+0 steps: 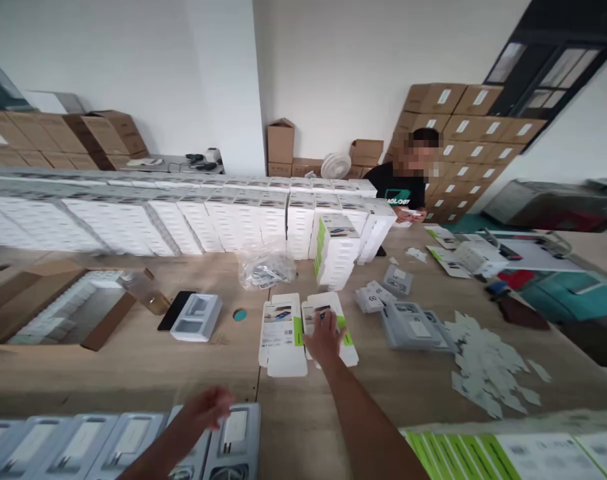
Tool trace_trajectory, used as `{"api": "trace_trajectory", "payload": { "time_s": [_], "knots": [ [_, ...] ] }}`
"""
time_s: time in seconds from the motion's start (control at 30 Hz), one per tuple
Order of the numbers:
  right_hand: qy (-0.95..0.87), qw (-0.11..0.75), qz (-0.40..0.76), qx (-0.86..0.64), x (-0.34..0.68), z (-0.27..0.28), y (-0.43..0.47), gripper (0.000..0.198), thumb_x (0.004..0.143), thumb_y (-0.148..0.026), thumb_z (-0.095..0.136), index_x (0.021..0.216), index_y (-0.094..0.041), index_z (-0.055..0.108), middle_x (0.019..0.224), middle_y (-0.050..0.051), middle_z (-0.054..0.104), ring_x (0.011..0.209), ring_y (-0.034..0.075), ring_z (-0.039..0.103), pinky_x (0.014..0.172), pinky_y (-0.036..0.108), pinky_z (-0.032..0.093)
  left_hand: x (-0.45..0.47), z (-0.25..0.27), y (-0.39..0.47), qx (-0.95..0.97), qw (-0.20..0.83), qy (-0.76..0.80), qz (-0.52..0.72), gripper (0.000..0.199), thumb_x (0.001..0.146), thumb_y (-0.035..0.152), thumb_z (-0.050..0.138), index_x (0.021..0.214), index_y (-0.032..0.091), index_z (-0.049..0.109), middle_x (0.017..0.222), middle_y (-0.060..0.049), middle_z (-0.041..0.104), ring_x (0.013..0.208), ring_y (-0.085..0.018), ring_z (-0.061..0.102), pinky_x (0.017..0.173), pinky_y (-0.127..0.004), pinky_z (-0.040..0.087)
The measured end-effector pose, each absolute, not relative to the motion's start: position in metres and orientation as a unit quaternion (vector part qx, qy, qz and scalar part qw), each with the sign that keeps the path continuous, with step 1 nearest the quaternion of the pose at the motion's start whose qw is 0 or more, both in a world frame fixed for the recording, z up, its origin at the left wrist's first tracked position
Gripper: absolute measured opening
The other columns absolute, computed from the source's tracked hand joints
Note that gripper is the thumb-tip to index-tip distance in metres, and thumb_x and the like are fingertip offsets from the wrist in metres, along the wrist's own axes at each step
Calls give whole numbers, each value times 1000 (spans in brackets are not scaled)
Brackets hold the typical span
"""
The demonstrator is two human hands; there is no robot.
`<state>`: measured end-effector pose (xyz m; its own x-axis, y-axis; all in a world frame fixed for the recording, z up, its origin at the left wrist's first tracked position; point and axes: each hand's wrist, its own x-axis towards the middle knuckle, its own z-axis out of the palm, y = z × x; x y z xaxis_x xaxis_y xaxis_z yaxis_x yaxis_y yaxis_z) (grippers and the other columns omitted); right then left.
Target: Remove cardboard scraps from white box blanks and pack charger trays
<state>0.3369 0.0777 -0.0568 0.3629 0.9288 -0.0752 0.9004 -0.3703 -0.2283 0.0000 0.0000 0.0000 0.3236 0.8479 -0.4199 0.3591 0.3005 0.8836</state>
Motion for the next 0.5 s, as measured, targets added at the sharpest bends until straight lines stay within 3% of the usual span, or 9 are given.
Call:
{"api": "trace_trajectory", "payload": {
  "time_s": [0.2,0.33,0.5],
  "knots": [
    [-552,61,36,-831,332,-59,79,69,88,-47,45,150,-20,28,161,14,16,149,33,4,112,69,4,68,-36,128,538,535,623,192,26,85,42,56,88,16,52,74,1,57,67,-13,58,60,-26,47],
    [-589,154,-25,-793,329,-45,57,61,91,-46,46,145,-19,37,160,13,21,148,32,10,115,62,18,89,-72,161,581,494,631,141,25,83,37,67,80,15,57,72,2,55,66,-14,54,67,-31,48],
    [-615,271,44,-739,317,-36,3,49,92,-45,50,134,-21,49,154,14,32,144,31,24,114,56,31,82,-80,169,658,487,556,142,19,83,30,67,74,15,58,74,1,57,74,-16,56,76,-34,46]
  ]
}}
